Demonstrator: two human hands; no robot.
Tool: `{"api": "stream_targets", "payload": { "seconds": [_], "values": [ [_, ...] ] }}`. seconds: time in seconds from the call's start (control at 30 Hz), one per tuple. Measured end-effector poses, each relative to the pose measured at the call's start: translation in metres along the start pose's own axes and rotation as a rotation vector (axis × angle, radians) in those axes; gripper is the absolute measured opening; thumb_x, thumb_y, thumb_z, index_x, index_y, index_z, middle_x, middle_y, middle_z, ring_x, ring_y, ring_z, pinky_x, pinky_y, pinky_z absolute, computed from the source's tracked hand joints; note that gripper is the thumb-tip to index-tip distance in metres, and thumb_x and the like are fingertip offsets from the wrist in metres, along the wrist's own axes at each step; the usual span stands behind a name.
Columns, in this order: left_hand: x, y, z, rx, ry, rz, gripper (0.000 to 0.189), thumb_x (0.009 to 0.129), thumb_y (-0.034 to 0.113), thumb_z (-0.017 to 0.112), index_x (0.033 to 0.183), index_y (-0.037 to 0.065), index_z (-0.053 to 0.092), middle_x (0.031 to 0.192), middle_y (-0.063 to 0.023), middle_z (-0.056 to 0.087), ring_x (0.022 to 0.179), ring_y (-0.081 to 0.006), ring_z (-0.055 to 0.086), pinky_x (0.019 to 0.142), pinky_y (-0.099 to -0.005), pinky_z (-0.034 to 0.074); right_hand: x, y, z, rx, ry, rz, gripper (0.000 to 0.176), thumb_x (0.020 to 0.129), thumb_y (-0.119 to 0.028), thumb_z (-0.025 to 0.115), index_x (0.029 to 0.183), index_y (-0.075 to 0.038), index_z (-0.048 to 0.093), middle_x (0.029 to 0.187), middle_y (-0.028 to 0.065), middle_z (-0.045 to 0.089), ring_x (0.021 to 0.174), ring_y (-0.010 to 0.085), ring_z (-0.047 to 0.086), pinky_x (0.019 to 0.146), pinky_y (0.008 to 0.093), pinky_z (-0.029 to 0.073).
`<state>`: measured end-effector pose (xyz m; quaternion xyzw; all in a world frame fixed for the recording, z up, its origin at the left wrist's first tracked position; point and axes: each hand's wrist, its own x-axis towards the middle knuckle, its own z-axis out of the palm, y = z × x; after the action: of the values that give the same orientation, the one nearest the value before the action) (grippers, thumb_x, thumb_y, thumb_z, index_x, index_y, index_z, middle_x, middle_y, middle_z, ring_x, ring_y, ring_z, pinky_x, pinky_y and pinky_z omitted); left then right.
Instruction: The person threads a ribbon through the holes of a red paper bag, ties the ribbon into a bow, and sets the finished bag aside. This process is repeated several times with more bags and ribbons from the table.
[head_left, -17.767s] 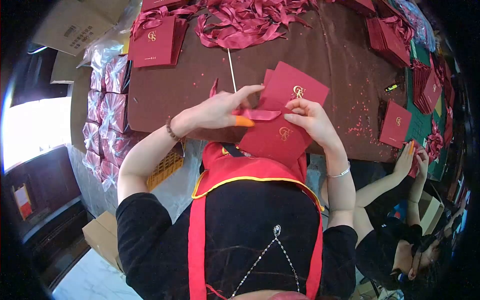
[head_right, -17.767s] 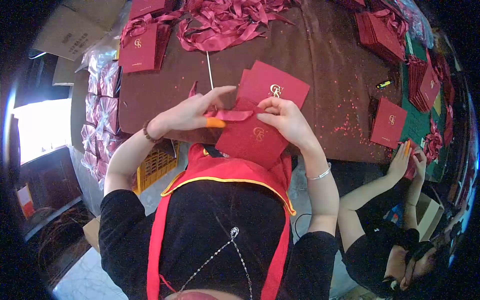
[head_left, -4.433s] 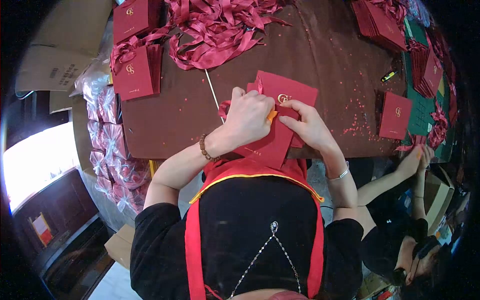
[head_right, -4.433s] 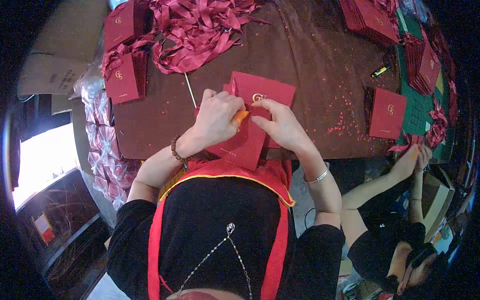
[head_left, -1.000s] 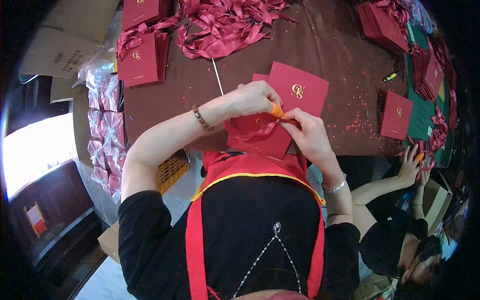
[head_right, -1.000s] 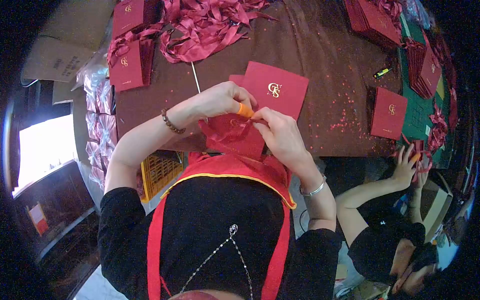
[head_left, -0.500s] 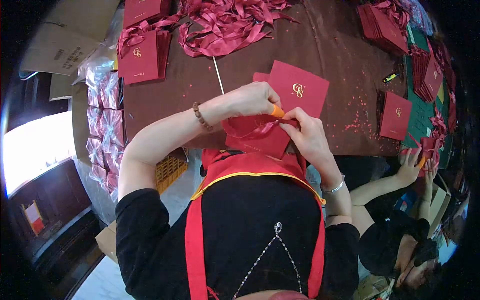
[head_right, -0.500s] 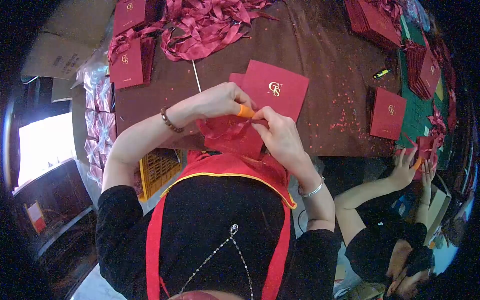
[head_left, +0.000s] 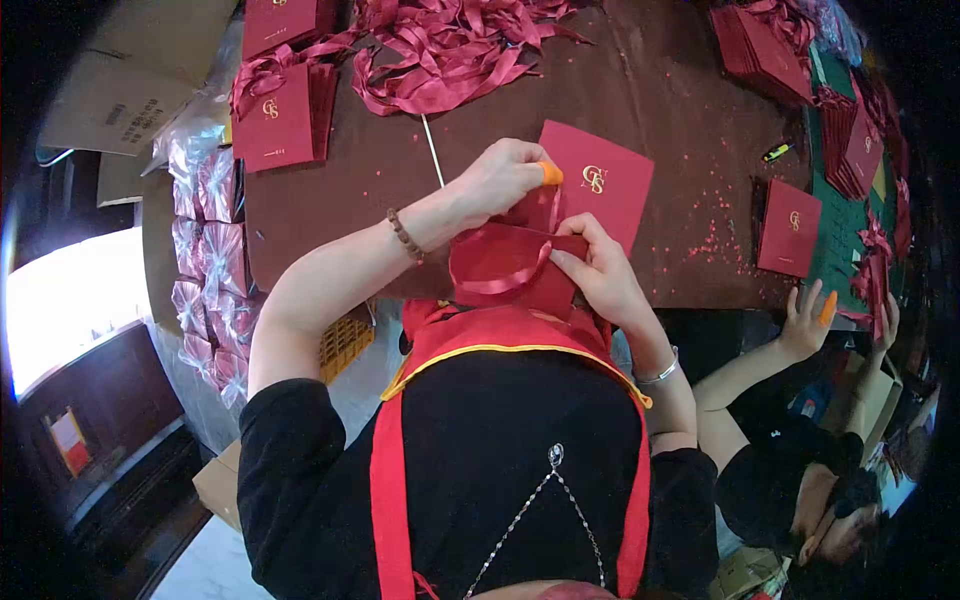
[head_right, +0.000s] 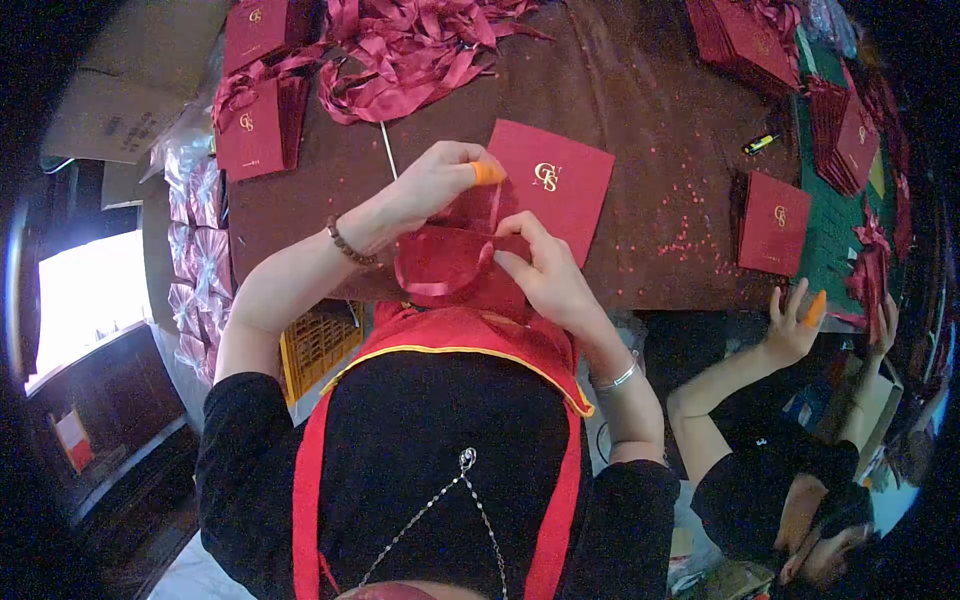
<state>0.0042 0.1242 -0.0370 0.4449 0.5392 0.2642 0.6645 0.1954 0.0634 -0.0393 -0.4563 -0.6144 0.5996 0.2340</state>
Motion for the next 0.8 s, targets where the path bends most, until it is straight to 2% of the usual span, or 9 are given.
{"api": "stream_targets", "payload": {
  "seconds": [0.07, 0.13, 0.17, 0.27, 0.57, 0.67, 0.73, 0.77, 0.8],
  "values": [
    [0.003, -0.002, -0.004, -0.054, -0.034, -0.022, 0.016, 0.085, 0.019, 0.056, 0.082, 0.005, 0.063, 0.063, 0.0020, 0.052, 0.049, -0.0038, 0.039, 0.038, -0.0215, 0.026, 0.001, 0.005, 0.003, 0.098, 0.015, 0.020, 0.021, 0.084, -0.009, 0.059, 0.102, -0.004, 0.051, 0.078, 0.0045, 0.057, 0.058, 0.0068, 0.043, 0.051, 0.0250, 0.035],
    [0.000, 0.003, -0.009, 0.000, -0.130, -0.090, 0.015, 0.087, 0.018, 0.056, 0.084, 0.005, 0.062, 0.074, 0.0022, 0.057, 0.068, -0.0056, 0.052, 0.057, -0.0191, 0.039, 0.001, -0.002, -0.001, 0.090, -0.028, 0.083, 0.019, 0.085, -0.006, 0.059, 0.101, -0.005, 0.050, 0.081, 0.0002, 0.054, 0.060, 0.0029, 0.043, 0.052, 0.0205, 0.036],
    [0.000, 0.006, -0.008, -0.001, -0.145, -0.060, 0.022, 0.090, 0.026, 0.053, 0.080, 0.008, 0.061, 0.069, 0.0017, 0.054, 0.050, -0.0058, 0.042, 0.041, -0.0210, 0.030, 0.000, -0.004, -0.003, 0.079, -0.068, 0.147, 0.017, 0.086, -0.003, 0.058, 0.100, -0.005, 0.049, 0.083, -0.0042, 0.050, 0.063, -0.0009, 0.044, 0.053, 0.0159, 0.037],
    [-0.004, 0.021, -0.009, -0.036, -0.139, -0.158, 0.036, 0.095, 0.036, 0.044, 0.079, 0.008, 0.060, 0.069, 0.0010, 0.056, 0.059, -0.0085, 0.048, 0.053, -0.0227, 0.039, 0.002, -0.003, -0.003, 0.019, -0.051, 0.099, 0.018, 0.086, -0.003, 0.059, 0.100, -0.006, 0.048, 0.083, -0.0041, 0.051, 0.061, -0.0012, 0.043, 0.052, 0.0163, 0.037],
    [0.004, 0.013, -0.007, 0.194, -0.262, -0.057, 0.027, 0.092, 0.030, 0.054, 0.085, 0.006, 0.064, 0.064, 0.0047, 0.052, 0.051, -0.0057, 0.044, 0.047, -0.0233, 0.034, 0.003, -0.008, -0.003, 0.020, -0.015, 0.055, 0.023, 0.083, -0.007, 0.061, 0.103, -0.006, 0.051, 0.074, -0.0020, 0.050, 0.056, 0.0019, 0.039, 0.049, 0.0213, 0.032],
    [0.013, 0.004, -0.005, 0.564, -0.083, 0.390, 0.029, 0.092, 0.027, 0.055, 0.081, 0.001, 0.061, 0.061, 0.0035, 0.049, 0.055, -0.0058, 0.040, 0.048, -0.0260, 0.033, 0.003, -0.008, -0.004, -0.032, -0.034, 0.100, 0.022, 0.083, -0.004, 0.061, 0.102, -0.006, 0.051, 0.078, -0.0039, 0.051, 0.058, 0.0006, 0.039, 0.050, 0.0190, 0.033],
    [0.035, 0.004, -0.017, 0.639, 0.194, 0.622, 0.028, 0.092, 0.026, 0.055, 0.078, 0.001, 0.060, 0.060, 0.0046, 0.045, 0.058, -0.0046, 0.038, 0.049, -0.0244, 0.033, -0.001, -0.009, -0.004, -0.038, -0.064, -0.053, 0.021, 0.082, -0.006, 0.062, 0.100, -0.005, 0.052, 0.078, -0.0043, 0.051, 0.057, 0.0013, 0.037, 0.050, 0.0195, 0.032],
    [0.032, 0.022, -0.020, 0.318, 0.232, 0.319, 0.028, 0.092, 0.025, 0.054, 0.076, 0.003, 0.060, 0.061, 0.0055, 0.047, 0.056, -0.0037, 0.041, 0.048, -0.0235, 0.032, -0.003, -0.014, -0.004, -0.048, -0.088, -0.126, 0.020, 0.082, -0.007, 0.064, 0.098, -0.004, 0.052, 0.079, -0.0042, 0.051, 0.058, 0.0015, 0.037, 0.050, 0.0198, 0.032],
    [0.043, 0.019, -0.032, 0.322, 0.209, 0.327, 0.028, 0.093, 0.026, 0.052, 0.076, 0.005, 0.060, 0.060, 0.0067, 0.047, 0.053, -0.0030, 0.041, 0.046, -0.0231, 0.030, -0.003, -0.017, -0.005, -0.050, -0.085, -0.128, 0.020, 0.082, -0.007, 0.064, 0.098, -0.004, 0.052, 0.079, -0.0042, 0.051, 0.058, 0.0015, 0.037, 0.050, 0.0198, 0.032]
  ]
}}
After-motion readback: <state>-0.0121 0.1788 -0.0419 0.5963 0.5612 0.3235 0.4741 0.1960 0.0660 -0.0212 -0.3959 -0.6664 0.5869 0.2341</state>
